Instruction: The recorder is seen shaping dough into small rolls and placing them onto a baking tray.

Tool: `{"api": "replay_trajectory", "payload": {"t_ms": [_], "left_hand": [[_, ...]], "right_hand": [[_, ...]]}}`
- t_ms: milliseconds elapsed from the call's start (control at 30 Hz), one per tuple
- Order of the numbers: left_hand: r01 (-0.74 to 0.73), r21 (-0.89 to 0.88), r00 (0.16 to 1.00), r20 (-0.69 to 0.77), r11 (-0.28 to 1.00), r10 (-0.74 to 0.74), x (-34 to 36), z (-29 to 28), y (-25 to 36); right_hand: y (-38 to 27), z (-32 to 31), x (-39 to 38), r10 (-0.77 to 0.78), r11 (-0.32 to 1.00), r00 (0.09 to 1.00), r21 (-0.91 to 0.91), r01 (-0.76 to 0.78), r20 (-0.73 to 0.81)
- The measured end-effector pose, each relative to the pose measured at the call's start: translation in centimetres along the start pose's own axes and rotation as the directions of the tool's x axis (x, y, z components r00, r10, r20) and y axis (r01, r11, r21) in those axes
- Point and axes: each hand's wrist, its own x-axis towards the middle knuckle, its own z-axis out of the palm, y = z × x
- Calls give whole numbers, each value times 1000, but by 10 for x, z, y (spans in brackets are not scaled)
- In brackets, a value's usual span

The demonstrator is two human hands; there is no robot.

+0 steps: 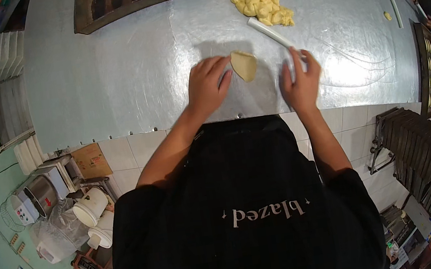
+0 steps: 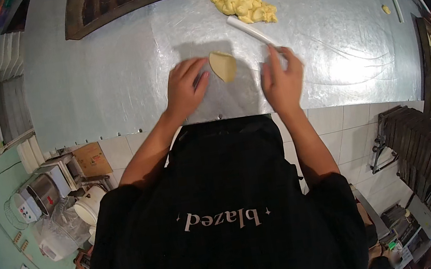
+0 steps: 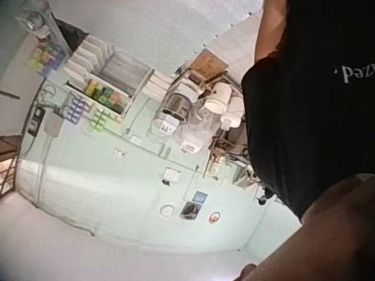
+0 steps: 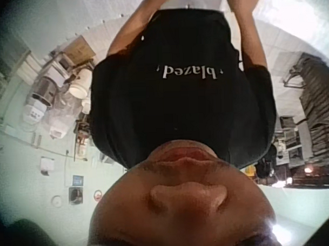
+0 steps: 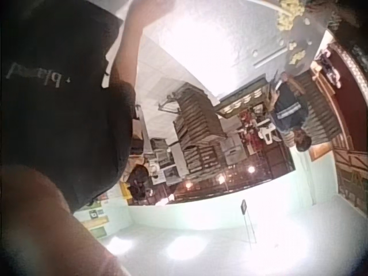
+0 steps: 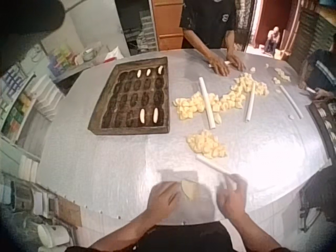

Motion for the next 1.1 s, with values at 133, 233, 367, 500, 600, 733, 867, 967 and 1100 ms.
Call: {"api": "replay_trajectory", "payload": {"t_ms": [133,233,367,500,600,733,867,967,1100], "left_hand": [[-127,141,988,-75,982,138,46,16,-7],[-94,121,992,100,988,82,55,17,-9],[-24,-9,976,217,1000,25,38,16,-10],[-183,100,982,64,978,177,36,10,-1],[-314,309,919,336,898,206,21,11,-9],[-334,258,893,395,907,216,-24,-7,-7],[-346,158,874,412,925,256,-51,-26,-13],[-254,-9,928,280,967,246,-57,-30,-18],[-77,-331,997,-23,940,74,-49,-27,-22]], "right_hand": [[-29,36,18,-45,942,985,335,-14,167],[-28,46,27,-49,943,966,330,-38,253],[-18,40,11,-196,911,964,398,112,177],[-30,32,14,-132,902,974,431,40,186],[-37,39,-7,-156,986,946,102,132,285],[-42,16,-52,-177,984,876,103,146,448],[-42,7,-62,-195,972,895,199,122,400],[-70,29,-14,-134,983,954,161,93,267],[-85,68,15,-90,995,973,-20,96,211]]}}
